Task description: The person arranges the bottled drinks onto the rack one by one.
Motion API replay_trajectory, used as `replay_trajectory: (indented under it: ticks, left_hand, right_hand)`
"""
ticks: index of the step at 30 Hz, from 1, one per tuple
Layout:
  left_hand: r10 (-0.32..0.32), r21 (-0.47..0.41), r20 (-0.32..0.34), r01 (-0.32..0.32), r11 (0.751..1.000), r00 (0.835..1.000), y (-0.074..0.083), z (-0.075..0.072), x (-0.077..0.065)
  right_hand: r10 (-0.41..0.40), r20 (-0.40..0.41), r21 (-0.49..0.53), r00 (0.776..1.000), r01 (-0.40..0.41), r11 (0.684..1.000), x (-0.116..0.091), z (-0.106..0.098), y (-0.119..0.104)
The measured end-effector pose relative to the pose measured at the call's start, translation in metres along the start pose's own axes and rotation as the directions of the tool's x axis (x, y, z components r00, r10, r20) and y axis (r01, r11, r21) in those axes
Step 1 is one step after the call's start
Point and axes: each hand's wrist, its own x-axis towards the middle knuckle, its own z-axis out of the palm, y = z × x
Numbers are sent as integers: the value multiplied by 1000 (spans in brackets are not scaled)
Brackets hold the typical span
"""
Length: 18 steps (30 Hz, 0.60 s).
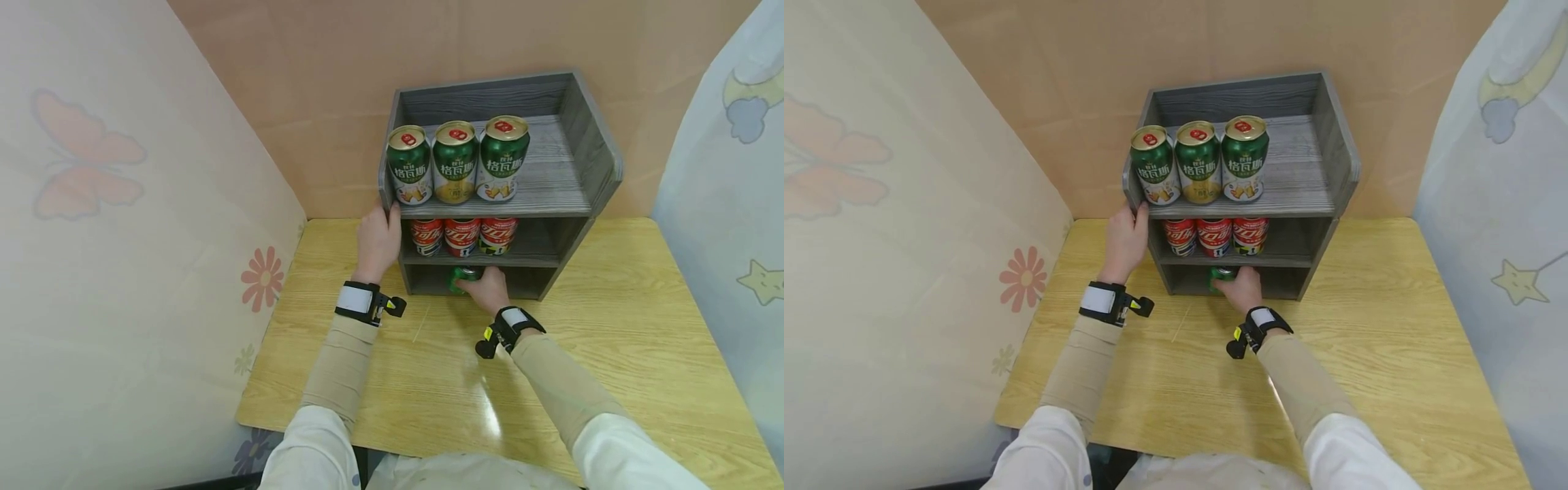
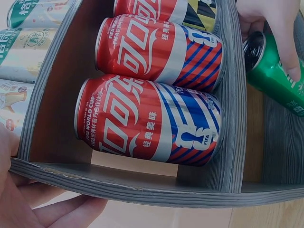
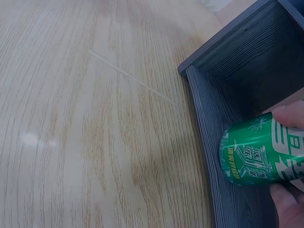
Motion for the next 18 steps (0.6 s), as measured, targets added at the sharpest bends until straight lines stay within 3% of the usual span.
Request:
replay_trajectory:
  ticks: [18]
  left_hand:
    - [-4, 14, -7, 4, 1000, 1000, -1, 0, 0]
  right_hand:
    - [-13, 45, -10, 999, 13, 1000, 5, 8, -5]
